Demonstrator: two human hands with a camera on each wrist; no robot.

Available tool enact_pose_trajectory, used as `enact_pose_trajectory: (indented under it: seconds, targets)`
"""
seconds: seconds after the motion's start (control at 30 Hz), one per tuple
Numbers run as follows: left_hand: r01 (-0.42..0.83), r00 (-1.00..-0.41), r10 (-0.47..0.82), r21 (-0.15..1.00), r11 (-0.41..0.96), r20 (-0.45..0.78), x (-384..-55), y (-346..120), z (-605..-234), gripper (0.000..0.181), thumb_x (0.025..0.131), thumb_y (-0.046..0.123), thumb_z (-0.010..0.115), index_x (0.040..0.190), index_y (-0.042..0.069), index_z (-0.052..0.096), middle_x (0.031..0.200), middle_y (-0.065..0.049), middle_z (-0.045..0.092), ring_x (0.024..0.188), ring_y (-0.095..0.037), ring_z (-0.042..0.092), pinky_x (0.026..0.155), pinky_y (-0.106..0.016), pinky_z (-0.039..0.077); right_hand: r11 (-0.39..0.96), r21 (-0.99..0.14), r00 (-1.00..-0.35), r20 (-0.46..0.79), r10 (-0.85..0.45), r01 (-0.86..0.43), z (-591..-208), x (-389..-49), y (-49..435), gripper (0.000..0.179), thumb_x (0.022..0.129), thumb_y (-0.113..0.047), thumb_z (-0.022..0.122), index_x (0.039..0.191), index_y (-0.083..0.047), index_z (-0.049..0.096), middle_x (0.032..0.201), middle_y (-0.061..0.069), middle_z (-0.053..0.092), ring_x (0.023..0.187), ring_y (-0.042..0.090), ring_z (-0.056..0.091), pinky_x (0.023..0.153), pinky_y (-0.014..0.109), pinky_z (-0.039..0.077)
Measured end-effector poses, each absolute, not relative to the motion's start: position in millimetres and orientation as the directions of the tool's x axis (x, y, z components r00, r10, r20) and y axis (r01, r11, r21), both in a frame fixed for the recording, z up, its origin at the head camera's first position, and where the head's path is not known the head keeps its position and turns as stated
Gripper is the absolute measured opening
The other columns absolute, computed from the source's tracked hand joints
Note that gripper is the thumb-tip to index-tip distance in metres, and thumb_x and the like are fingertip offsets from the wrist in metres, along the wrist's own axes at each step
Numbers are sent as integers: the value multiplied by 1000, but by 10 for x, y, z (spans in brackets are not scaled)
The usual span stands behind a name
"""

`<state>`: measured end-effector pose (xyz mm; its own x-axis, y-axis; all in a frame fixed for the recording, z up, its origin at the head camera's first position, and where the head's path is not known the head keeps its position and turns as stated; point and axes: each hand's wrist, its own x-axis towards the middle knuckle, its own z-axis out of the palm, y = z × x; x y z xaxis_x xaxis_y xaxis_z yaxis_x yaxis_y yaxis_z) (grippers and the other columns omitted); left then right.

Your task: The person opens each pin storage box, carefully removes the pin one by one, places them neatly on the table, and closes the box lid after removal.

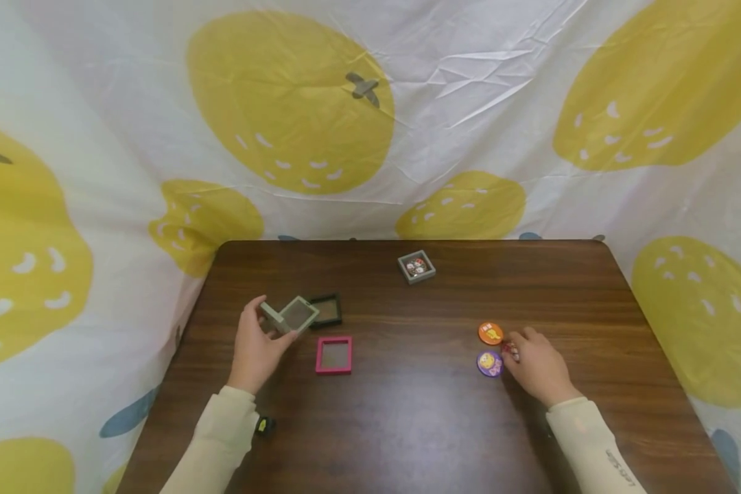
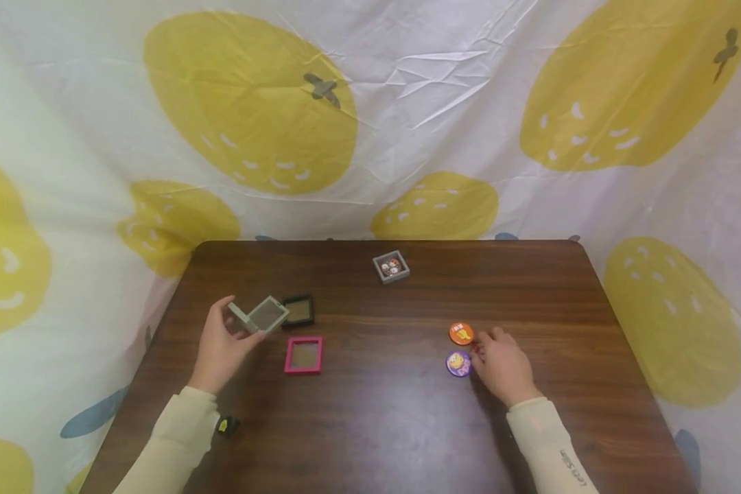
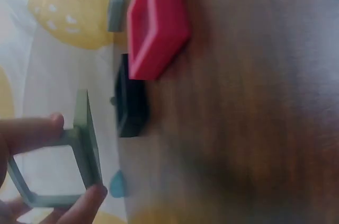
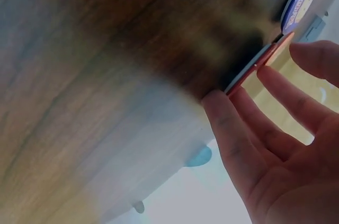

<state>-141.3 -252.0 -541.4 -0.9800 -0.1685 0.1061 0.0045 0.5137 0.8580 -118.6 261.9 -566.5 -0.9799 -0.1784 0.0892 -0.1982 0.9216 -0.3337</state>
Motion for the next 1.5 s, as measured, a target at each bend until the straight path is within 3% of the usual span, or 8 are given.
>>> enact_pose_trajectory:
  seconds: [0.37, 0.57, 0.8, 1.27, 1.5]
  targets:
    - [-97, -971, -224, 721, 686, 83, -1406, -2612, -5517, 98, 86, 6, 93, 162, -7, 33, 144, -37, 47, 129, -48, 51, 112, -61, 42, 921, -313, -973, 76, -220, -233, -5652, -1173, 2613, 33, 91, -15, 82, 117, 3, 74, 104, 20, 62, 95, 42, 65, 73, 62, 59]
    - [-127, -984, -178, 657, 744, 12, -1416, -2631, -5489, 104, 88, 13, 93, 167, -6, 28, 141, -39, 47, 120, -49, 54, 108, -64, 44, 924, -305, -973, 64, -221, -230, -5647, -1163, 2612, 35, 91, -16, 82, 119, 3, 74, 106, 21, 62, 95, 42, 64, 73, 61, 59]
    - [-138, -990, -119, 597, 791, -71, -1415, -2635, -5545, 107, 91, 16, 91, 170, -4, 21, 143, -41, 43, 123, -53, 56, 106, -64, 47, 923, -309, -973, 50, -225, -229, -5636, -1150, 2608, 36, 91, -16, 83, 120, 4, 74, 106, 21, 62, 95, 41, 63, 72, 60, 59]
    - [-114, -993, -78, 506, 855, -92, -1471, -2541, -5577, 107, 91, 19, 91, 171, 1, 23, 137, -38, 44, 122, -50, 51, 97, -63, 51, 930, -304, -978, 35, -207, -208, -5663, -1138, 2606, 39, 93, -20, 83, 122, 4, 73, 109, 23, 62, 97, 41, 63, 73, 61, 59]
    - [-131, -989, -91, 428, 894, -113, -1485, -2541, -5586, 110, 91, 26, 92, 172, 4, 22, 135, -39, 47, 116, -50, 56, 84, -62, 56, 928, -307, -977, 41, -209, -211, -5672, -1138, 2615, 39, 94, -20, 83, 123, 5, 73, 110, 23, 62, 100, 43, 63, 73, 62, 59]
